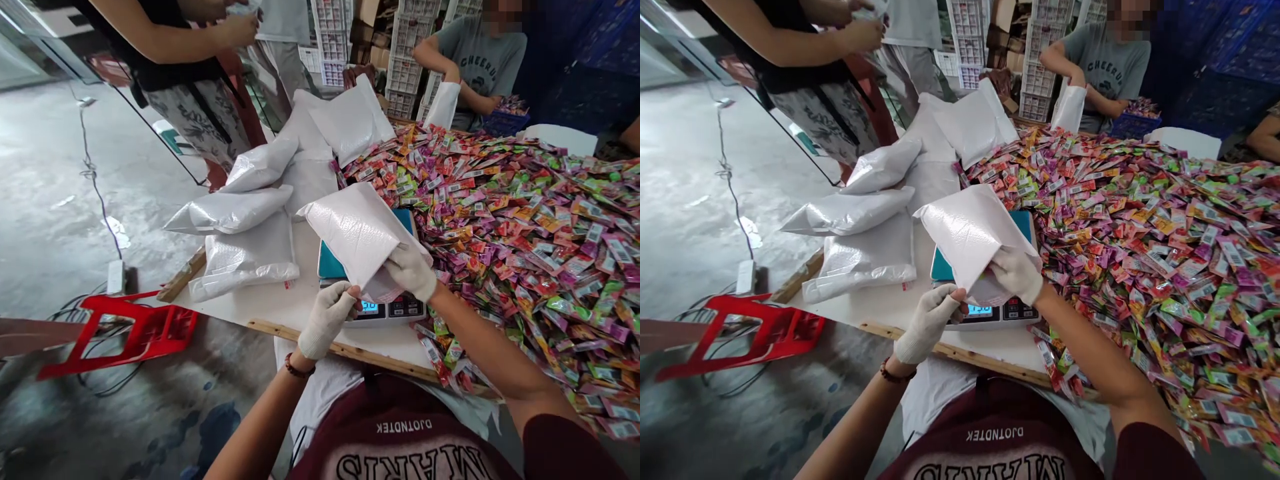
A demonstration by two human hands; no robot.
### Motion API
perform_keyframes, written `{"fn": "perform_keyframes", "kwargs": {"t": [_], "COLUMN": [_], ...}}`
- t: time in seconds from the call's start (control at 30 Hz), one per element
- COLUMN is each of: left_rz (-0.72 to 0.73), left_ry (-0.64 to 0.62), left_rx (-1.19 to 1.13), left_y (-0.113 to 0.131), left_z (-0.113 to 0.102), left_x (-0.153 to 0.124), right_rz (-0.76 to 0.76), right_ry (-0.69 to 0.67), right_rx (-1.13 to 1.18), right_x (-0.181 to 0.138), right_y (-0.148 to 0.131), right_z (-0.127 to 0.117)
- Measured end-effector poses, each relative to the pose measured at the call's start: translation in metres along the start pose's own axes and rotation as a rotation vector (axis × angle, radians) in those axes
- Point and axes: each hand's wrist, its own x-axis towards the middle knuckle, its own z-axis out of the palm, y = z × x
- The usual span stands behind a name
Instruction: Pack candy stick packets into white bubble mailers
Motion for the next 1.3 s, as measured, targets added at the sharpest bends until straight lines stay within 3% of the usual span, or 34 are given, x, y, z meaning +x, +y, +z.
{"fn": "perform_keyframes", "kwargs": {"t": [0.1,0.2,0.3,0.4,0.47,0.53,0.63,0.77,0.93,1.1,1.3], "left_rz": [0.006,0.007,0.008,0.013,0.014,0.013,0.006,-0.063,-0.165,-0.090,-0.131], "left_ry": [0.007,0.004,0.044,0.103,0.119,0.117,0.114,0.080,-0.046,-0.008,-0.021], "left_rx": [-0.019,-0.047,-0.071,-0.077,-0.079,-0.073,-0.055,-0.031,0.001,-0.155,-0.277], "left_y": [-0.002,-0.004,-0.006,-0.006,-0.004,-0.001,0.007,0.016,0.017,0.008,-0.002], "left_z": [-0.003,-0.008,-0.017,-0.027,-0.032,-0.034,-0.032,-0.017,0.002,-0.003,-0.007], "left_x": [-0.002,-0.005,-0.010,-0.015,-0.016,-0.015,-0.010,0.001,0.011,0.008,0.007], "right_rz": [0.052,0.262,0.363,0.354,0.382,0.387,0.296,0.196,0.128,-0.014,-0.052], "right_ry": [0.096,0.199,0.165,0.055,0.089,0.179,0.207,0.110,-0.035,-0.023,-0.075], "right_rx": [0.204,0.267,-0.058,-0.612,-0.884,-0.931,-0.652,-0.203,0.040,0.238,0.192], "right_x": [-0.042,-0.091,-0.133,-0.156,-0.159,-0.152,-0.128,-0.082,-0.037,-0.032,-0.031], "right_y": [-0.022,-0.039,-0.041,-0.034,-0.032,-0.034,-0.040,-0.039,-0.026,-0.027,-0.034], "right_z": [-0.020,-0.056,-0.103,-0.146,-0.163,-0.167,-0.141,-0.066,0.013,0.037,0.051]}}
